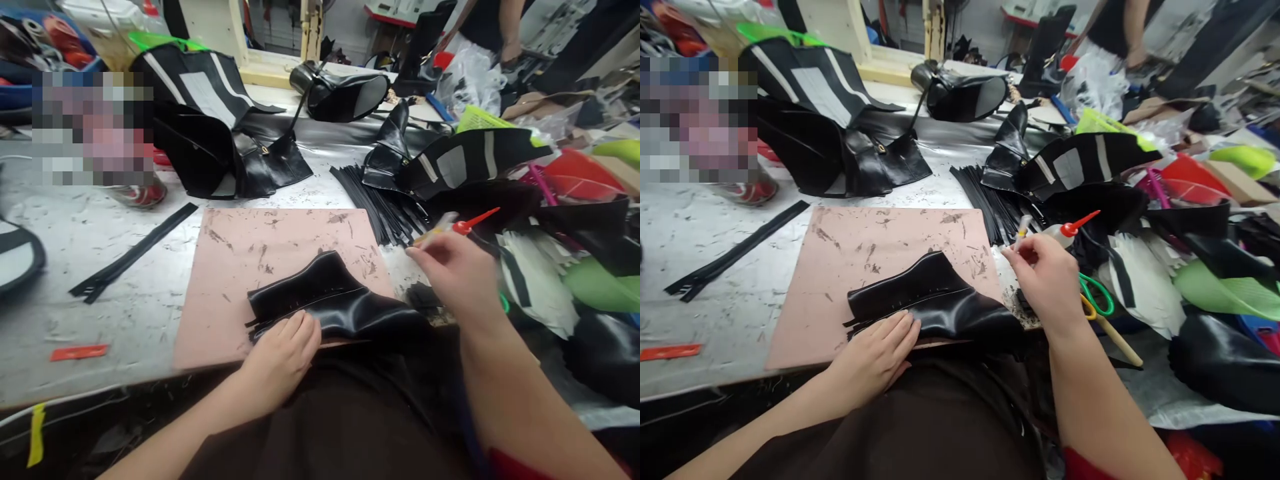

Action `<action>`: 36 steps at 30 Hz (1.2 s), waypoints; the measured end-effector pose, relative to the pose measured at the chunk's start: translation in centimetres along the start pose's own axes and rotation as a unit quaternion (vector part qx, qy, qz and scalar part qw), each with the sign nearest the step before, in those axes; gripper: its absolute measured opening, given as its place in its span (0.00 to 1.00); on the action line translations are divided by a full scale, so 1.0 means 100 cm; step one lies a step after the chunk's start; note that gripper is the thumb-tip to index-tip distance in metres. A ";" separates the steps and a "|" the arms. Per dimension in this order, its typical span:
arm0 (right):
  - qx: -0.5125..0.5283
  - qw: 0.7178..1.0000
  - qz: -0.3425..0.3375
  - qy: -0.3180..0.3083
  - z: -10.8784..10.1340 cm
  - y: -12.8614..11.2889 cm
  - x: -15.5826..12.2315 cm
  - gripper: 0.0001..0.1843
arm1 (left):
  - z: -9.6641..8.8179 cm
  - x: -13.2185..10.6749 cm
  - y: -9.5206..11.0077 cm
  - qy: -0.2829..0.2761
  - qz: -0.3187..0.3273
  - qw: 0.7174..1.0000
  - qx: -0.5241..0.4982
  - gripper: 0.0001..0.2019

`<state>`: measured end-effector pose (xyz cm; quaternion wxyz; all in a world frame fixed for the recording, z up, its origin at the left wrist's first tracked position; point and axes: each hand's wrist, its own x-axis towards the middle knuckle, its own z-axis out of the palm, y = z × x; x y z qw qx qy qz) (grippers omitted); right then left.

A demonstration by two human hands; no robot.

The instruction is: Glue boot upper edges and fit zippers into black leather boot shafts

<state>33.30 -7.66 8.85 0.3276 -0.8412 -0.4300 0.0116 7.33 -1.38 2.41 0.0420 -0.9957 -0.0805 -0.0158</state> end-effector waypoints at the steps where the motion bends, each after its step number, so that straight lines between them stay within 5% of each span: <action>1: 0.057 0.997 -0.025 0.037 -0.003 -0.014 -0.014 0.06 | 0.001 -0.004 0.001 0.003 -0.004 1.000 0.002 0.21; 2: 0.116 0.991 -0.049 0.034 -0.002 -0.027 -0.028 0.06 | 0.002 -0.007 0.003 0.006 -0.008 1.000 0.004 0.21; 4: 0.228 0.968 -0.076 -0.069 0.013 -0.045 -0.052 0.07 | 0.003 -0.010 0.005 0.014 -0.019 1.000 0.014 0.21; 8: 0.322 0.916 -0.074 -0.228 0.067 -0.052 -0.074 0.10 | 0.007 -0.011 0.011 0.039 -0.032 0.998 0.037 0.19; 13: 0.267 0.923 -0.116 -0.249 0.100 -0.045 -0.075 0.10 | 0.010 -0.012 0.016 0.054 -0.055 0.997 0.026 0.19; 22: 0.199 0.930 -0.195 -0.238 0.098 -0.048 -0.077 0.10 | 0.010 -0.012 0.016 0.056 -0.051 0.997 0.014 0.19; 36: 0.160 0.933 -0.213 -0.241 0.097 -0.049 -0.077 0.11 | 0.012 -0.014 0.019 0.040 -0.055 0.998 0.005 0.19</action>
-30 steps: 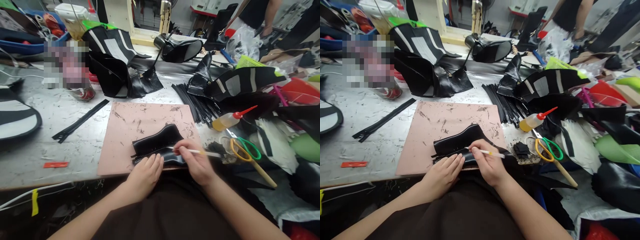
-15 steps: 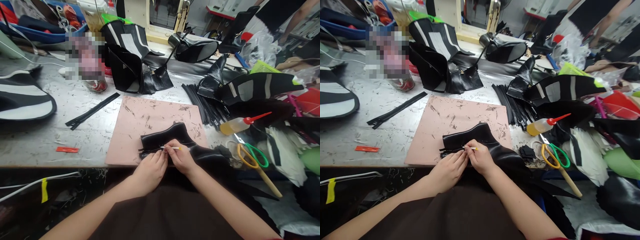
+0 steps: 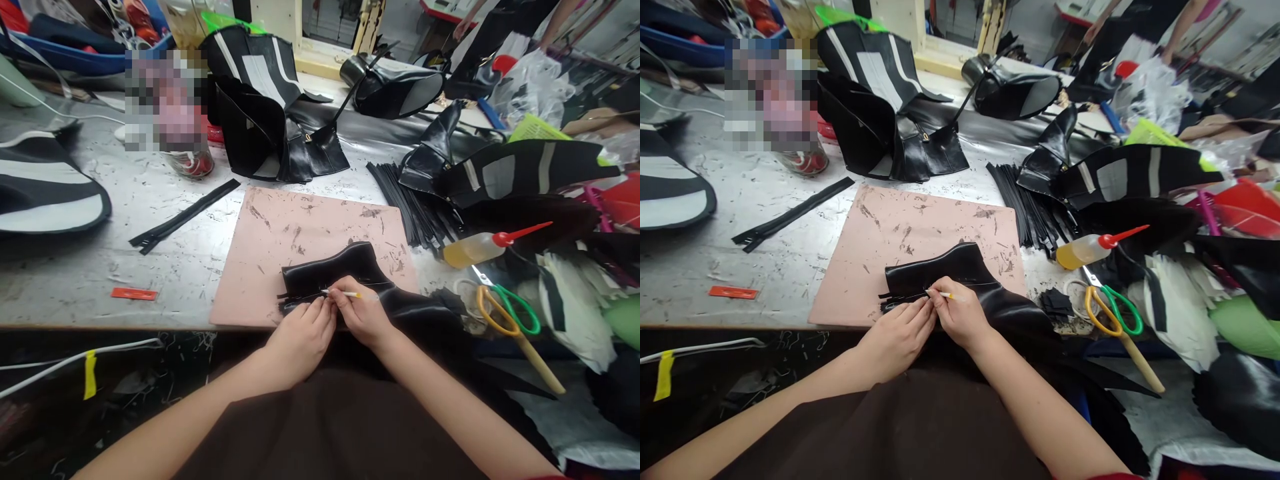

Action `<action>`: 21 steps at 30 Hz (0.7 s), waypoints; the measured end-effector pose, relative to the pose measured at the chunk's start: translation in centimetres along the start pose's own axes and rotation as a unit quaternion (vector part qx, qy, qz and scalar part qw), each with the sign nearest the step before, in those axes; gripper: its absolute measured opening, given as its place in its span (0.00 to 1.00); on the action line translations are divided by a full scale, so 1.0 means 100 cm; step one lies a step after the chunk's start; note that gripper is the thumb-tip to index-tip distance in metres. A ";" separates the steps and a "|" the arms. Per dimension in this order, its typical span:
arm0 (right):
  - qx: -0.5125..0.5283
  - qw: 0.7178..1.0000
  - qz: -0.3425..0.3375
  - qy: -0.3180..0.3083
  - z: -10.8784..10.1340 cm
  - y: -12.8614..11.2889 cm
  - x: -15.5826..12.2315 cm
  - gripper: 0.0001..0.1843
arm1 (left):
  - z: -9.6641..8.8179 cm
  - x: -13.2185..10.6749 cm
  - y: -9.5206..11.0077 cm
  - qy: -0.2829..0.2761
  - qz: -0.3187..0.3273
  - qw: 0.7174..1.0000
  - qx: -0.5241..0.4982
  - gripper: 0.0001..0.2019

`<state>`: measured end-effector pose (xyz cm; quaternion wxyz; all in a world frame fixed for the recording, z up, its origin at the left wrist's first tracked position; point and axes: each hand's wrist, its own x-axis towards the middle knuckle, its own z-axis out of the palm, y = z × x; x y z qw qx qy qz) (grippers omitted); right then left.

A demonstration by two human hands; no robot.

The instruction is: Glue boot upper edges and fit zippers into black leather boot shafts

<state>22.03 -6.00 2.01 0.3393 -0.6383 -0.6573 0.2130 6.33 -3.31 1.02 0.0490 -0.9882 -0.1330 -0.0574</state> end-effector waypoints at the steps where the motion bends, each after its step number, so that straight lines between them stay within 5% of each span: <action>1: 0.000 1.000 -0.002 0.000 0.000 0.000 0.000 0.11 | 0.000 0.000 0.000 0.001 0.000 1.000 0.000 0.19; 15: 0.000 1.000 -0.005 0.002 -0.002 -0.001 0.000 0.10 | 0.000 0.000 -0.001 0.003 0.007 1.000 0.003 0.19; 21: 0.028 0.998 0.012 0.056 -0.003 0.003 -0.003 0.09 | -0.002 0.001 -0.001 0.008 0.004 1.000 0.007 0.20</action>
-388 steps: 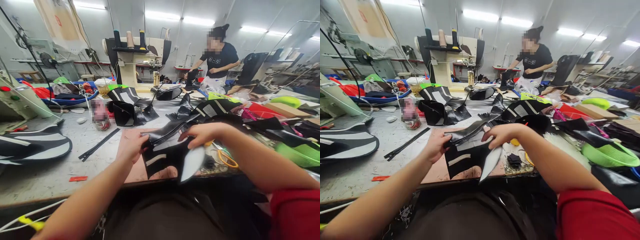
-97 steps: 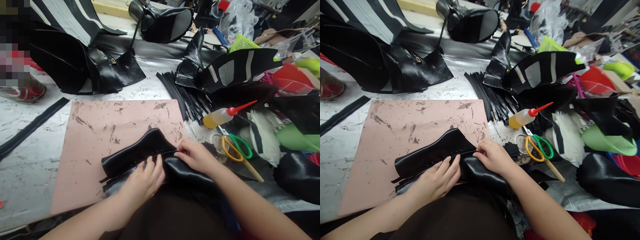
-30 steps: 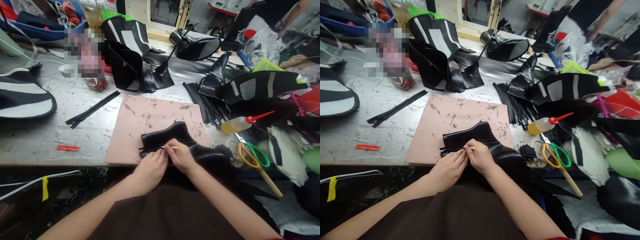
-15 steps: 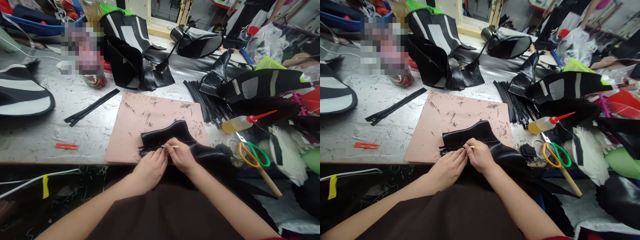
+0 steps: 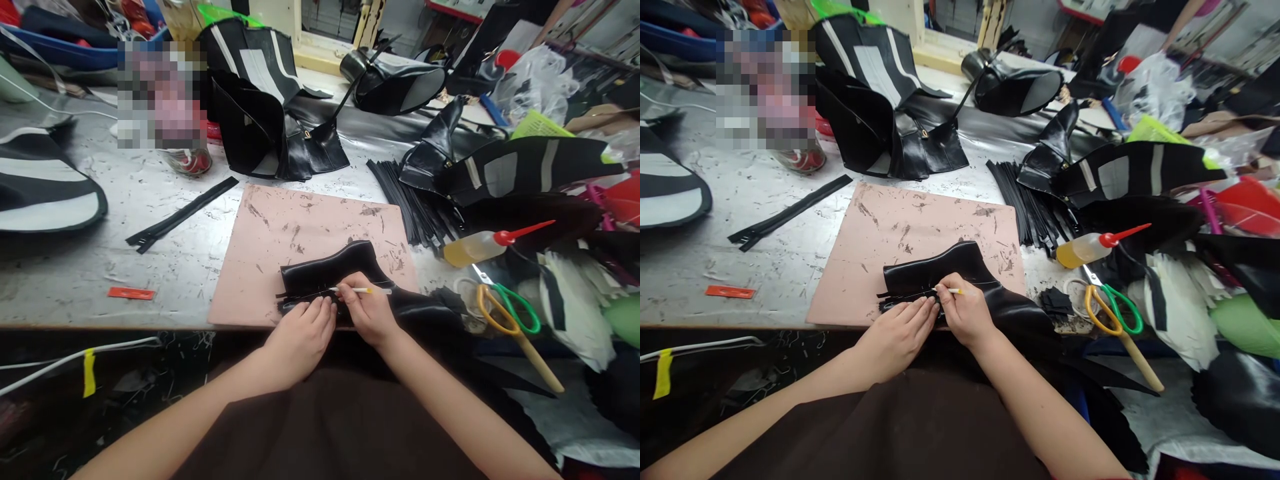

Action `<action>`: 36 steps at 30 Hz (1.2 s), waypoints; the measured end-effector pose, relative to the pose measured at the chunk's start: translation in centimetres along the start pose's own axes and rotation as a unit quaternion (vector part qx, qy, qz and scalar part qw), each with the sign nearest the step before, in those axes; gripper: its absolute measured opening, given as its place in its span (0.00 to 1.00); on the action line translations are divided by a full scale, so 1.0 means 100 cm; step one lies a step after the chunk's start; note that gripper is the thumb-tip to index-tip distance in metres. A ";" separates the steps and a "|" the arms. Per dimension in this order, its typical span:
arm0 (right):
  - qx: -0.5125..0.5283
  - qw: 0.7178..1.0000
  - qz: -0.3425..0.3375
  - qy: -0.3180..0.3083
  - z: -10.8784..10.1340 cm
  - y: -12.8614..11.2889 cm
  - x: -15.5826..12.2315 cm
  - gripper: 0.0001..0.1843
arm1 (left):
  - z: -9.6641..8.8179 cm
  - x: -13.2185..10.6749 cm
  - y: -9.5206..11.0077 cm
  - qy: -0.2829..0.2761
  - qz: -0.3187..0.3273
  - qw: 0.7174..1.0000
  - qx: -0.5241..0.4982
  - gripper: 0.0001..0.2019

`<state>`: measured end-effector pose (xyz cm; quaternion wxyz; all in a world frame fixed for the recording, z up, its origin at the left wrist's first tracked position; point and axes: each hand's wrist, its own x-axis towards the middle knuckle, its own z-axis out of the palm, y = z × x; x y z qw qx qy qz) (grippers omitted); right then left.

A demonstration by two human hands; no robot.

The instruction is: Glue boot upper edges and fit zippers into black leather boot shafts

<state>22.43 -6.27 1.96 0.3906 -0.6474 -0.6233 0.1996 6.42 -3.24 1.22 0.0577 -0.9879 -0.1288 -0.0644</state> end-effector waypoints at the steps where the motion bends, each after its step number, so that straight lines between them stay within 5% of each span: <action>1: -0.002 1.000 0.004 0.001 0.000 0.000 0.000 0.09 | 0.000 0.000 0.000 0.000 0.000 1.000 0.000 0.20; 36: -0.039 0.999 -0.022 -0.006 0.000 0.001 0.001 0.10 | 0.001 0.002 0.000 0.006 0.004 1.000 -0.004 0.20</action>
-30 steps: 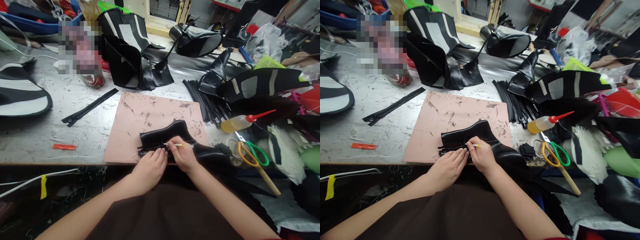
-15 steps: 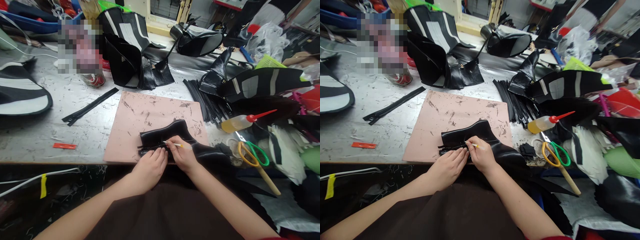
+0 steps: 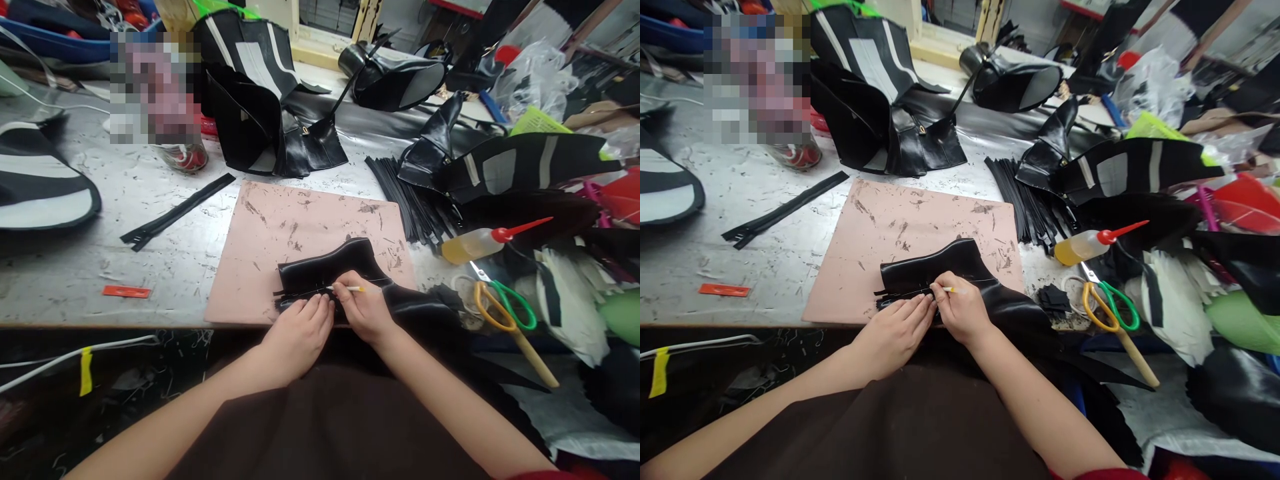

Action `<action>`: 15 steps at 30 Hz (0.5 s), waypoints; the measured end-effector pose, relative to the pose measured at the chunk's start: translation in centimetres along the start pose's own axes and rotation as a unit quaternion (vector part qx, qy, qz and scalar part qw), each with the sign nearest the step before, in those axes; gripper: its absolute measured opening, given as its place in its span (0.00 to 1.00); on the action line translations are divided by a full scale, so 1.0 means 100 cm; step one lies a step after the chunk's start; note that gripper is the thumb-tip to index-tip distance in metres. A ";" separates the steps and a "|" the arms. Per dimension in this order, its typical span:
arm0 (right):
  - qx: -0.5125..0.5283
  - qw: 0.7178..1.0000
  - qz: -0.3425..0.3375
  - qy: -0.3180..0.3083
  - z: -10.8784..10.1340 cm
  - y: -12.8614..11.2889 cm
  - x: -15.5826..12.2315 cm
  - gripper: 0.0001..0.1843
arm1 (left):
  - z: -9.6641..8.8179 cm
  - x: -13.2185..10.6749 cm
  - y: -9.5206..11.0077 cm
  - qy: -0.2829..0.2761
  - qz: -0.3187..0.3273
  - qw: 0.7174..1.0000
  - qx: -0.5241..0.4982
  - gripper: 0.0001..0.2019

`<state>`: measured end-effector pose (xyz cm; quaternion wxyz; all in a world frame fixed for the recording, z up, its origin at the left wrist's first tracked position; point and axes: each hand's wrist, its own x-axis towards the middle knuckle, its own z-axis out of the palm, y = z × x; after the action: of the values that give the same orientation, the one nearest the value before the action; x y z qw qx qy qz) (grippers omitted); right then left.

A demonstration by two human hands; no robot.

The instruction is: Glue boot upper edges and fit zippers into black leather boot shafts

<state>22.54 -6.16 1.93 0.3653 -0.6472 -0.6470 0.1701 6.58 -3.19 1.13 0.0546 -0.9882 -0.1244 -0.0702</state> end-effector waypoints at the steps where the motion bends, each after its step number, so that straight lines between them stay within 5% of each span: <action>1: 0.002 1.000 0.000 0.000 0.000 0.000 0.000 0.10 | 0.000 0.000 0.000 0.000 -0.001 1.000 -0.001 0.20; 15: -0.006 1.000 0.002 -0.009 -0.002 -0.003 -0.001 0.11 | 0.000 0.000 -0.001 0.004 0.000 1.000 -0.003 0.20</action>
<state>22.47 -6.33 2.28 0.3555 -0.6489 -0.6501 0.1728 6.56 -3.12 1.18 0.0518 -0.9881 -0.1240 -0.0748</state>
